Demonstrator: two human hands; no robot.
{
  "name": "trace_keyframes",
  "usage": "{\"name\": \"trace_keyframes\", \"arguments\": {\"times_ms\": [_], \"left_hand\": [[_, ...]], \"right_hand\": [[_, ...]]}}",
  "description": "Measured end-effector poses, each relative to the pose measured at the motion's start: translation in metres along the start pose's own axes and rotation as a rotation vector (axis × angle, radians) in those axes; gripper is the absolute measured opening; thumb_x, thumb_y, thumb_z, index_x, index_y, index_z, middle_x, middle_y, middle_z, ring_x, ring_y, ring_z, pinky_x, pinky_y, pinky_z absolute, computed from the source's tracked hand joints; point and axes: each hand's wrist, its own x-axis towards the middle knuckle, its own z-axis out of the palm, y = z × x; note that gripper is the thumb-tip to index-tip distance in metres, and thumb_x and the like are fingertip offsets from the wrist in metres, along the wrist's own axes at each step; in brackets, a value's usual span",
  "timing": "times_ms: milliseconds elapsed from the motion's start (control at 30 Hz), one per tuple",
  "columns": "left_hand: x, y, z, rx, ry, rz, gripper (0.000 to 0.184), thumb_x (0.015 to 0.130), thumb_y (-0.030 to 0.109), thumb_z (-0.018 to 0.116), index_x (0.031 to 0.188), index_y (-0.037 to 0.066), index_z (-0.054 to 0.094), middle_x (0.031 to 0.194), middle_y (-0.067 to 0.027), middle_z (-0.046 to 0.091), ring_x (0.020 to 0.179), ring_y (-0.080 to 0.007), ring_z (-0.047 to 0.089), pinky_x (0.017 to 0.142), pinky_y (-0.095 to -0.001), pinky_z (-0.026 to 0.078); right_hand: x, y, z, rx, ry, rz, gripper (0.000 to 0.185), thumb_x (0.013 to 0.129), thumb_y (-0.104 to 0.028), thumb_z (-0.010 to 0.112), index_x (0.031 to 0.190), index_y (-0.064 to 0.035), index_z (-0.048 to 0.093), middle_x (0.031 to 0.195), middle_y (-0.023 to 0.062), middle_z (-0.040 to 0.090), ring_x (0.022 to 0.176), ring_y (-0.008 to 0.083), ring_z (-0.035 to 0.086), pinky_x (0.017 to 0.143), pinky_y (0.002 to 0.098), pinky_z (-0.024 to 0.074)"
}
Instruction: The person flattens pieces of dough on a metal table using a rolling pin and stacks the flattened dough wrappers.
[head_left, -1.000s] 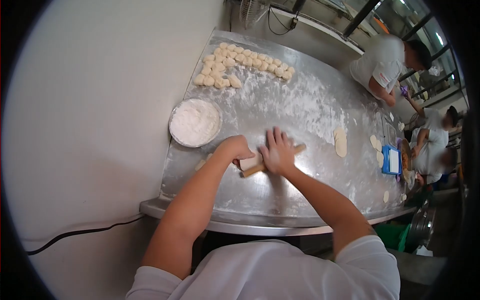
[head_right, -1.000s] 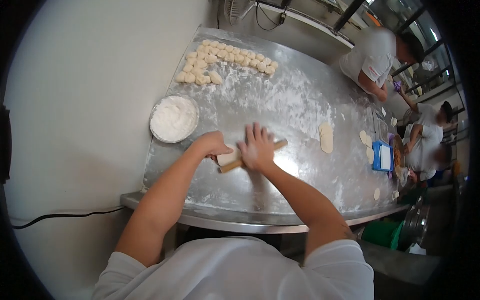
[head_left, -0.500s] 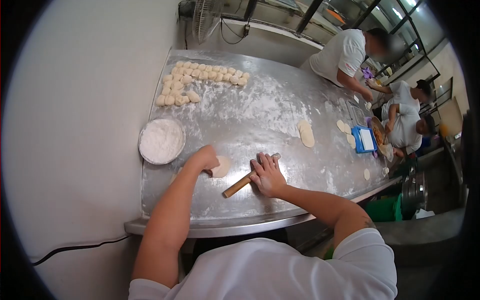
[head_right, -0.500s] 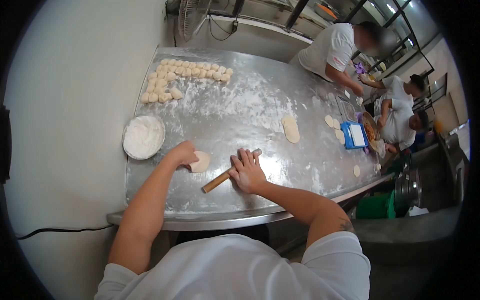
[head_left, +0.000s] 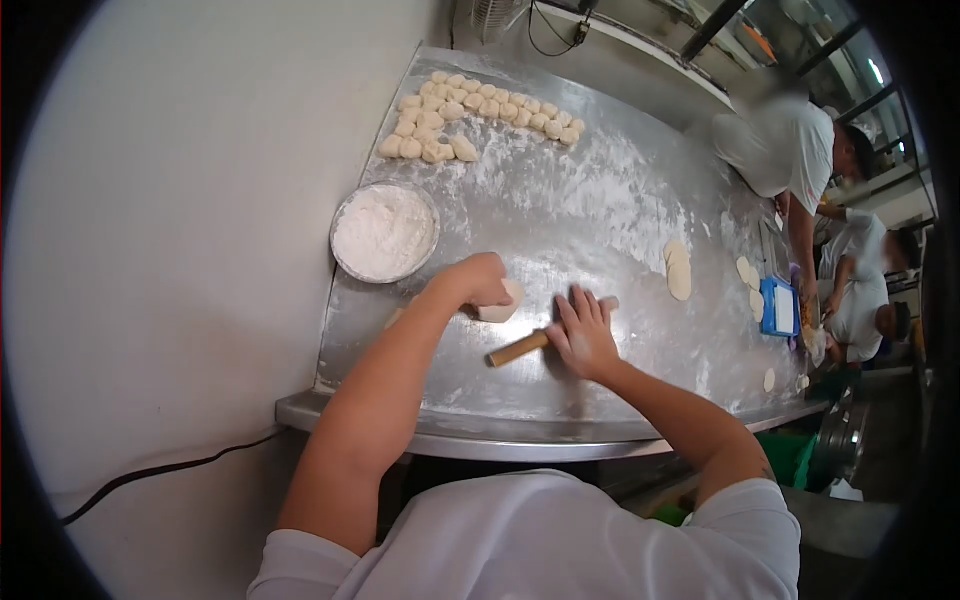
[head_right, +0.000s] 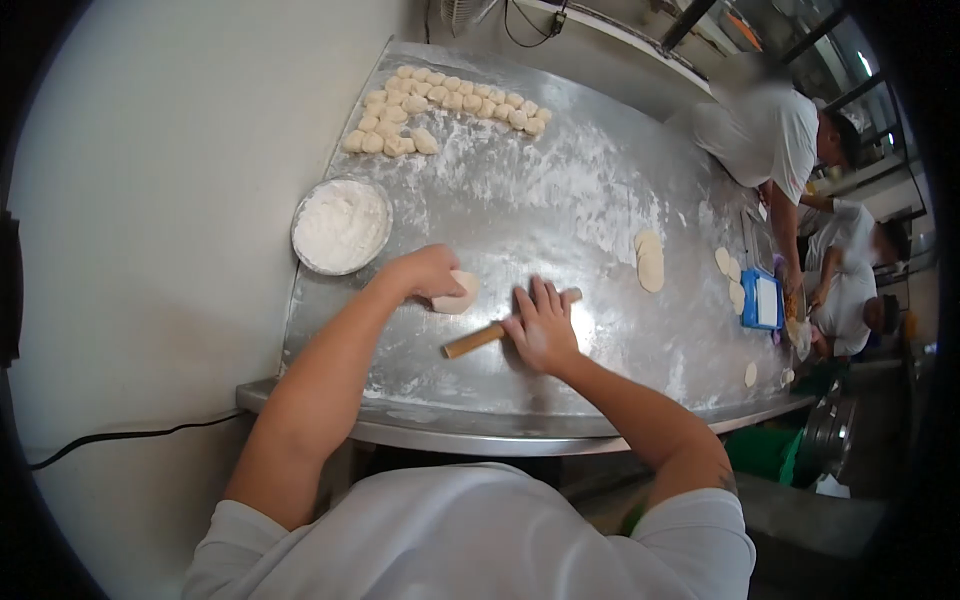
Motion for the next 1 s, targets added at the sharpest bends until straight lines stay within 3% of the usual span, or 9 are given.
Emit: {"name": "trace_keyframes", "arguments": {"times_ms": [100,200,300,400,567,700,800,867,1000], "left_hand": [[-0.003,0.014,0.009,-0.215,-0.029,0.087,0.035,0.088,0.020,0.086,0.112,-0.004,0.078,0.102,-0.0209,0.078,0.089,-0.0295,0.076,0.081,-0.0419,0.059],[0.015,-0.006,0.030,-0.013,-0.026,0.028,0.033,0.088,0.018,0.086,0.111,-0.005,0.078,0.100,-0.0200,0.078,0.093,-0.0287,0.076,0.083,-0.0426,0.059],[0.023,-0.009,0.033,0.020,-0.123,-0.113,0.037,0.090,0.027,0.085,0.110,-0.004,0.079,0.103,-0.0250,0.078,0.097,-0.0341,0.076,0.086,-0.0452,0.059],[0.036,-0.018,0.037,0.318,0.032,0.027,0.043,0.094,0.037,0.080,0.110,-0.003,0.079,0.107,-0.0284,0.077,0.097,-0.0407,0.076,0.087,-0.0472,0.059],[0.016,-0.003,0.025,0.250,0.210,-0.047,0.043,0.096,0.041,0.076,0.110,0.000,0.080,0.106,-0.0263,0.077,0.098,-0.0439,0.075,0.088,-0.0471,0.059],[0.017,-0.014,0.025,0.132,0.217,0.135,0.032,0.097,0.024,0.071,0.110,-0.004,0.079,0.101,-0.0244,0.079,0.089,-0.0367,0.078,0.082,-0.0441,0.061],[0.019,-0.012,0.019,-0.206,0.054,0.008,0.028,0.096,0.017,0.072,0.109,-0.007,0.078,0.092,-0.0204,0.079,0.076,-0.0278,0.078,0.071,-0.0402,0.061],[0.010,-0.015,0.009,-0.111,-0.039,-0.077,0.026,0.093,0.013,0.072,0.107,-0.008,0.078,0.087,-0.0183,0.079,0.071,-0.0232,0.077,0.065,-0.0378,0.060],[-0.001,-0.009,-0.001,0.006,-0.173,-0.181,0.028,0.089,0.017,0.076,0.101,-0.008,0.078,0.081,-0.0172,0.078,0.070,-0.0225,0.077,0.064,-0.0381,0.061]], "right_hand": [[-0.046,0.015,-0.016,-0.083,-0.112,-0.004,0.072,0.107,-0.049,0.053,0.160,-0.0013,0.043,0.168,0.0327,0.030,0.156,0.0529,0.026,0.129,0.0643,0.0145],[-0.047,0.024,-0.010,-0.082,-0.079,-0.022,0.072,0.106,-0.048,0.054,0.160,-0.0012,0.043,0.168,0.0314,0.030,0.156,0.0527,0.026,0.129,0.0646,0.0149],[-0.001,0.010,-0.006,-0.048,-0.007,-0.001,0.077,0.106,-0.049,0.054,0.163,-0.0004,0.037,0.171,0.0304,0.028,0.158,0.0515,0.024,0.129,0.0655,0.0155],[0.082,-0.025,-0.017,-0.047,0.047,0.045,0.083,0.105,-0.050,0.054,0.165,0.0013,0.030,0.174,0.0270,0.026,0.160,0.0467,0.025,0.128,0.0665,0.0170],[0.174,-0.032,0.004,0.011,0.469,0.054,0.078,0.103,-0.047,0.056,0.162,-0.0005,0.037,0.166,0.0243,0.040,0.153,0.0428,0.039,0.129,0.0631,0.0186],[0.100,-0.017,0.001,0.176,0.327,0.124,0.069,0.104,-0.042,0.058,0.158,-0.0023,0.044,0.163,0.0243,0.044,0.150,0.0430,0.042,0.128,0.0626,0.0197],[-0.009,-0.001,0.009,-0.014,0.103,0.053,0.062,0.105,-0.040,0.056,0.155,-0.0042,0.049,0.163,0.0243,0.043,0.152,0.0471,0.035,0.127,0.0658,0.0170],[-0.046,0.009,0.007,-0.034,0.052,0.000,0.061,0.106,-0.041,0.055,0.156,-0.0054,0.049,0.164,0.0249,0.040,0.154,0.0497,0.030,0.127,0.0675,0.0142],[0.008,-0.007,0.000,-0.032,-0.001,0.027,0.069,0.106,-0.049,0.053,0.161,-0.0075,0.044,0.170,0.0254,0.033,0.155,0.0509,0.030,0.127,0.0686,0.0156]]}}
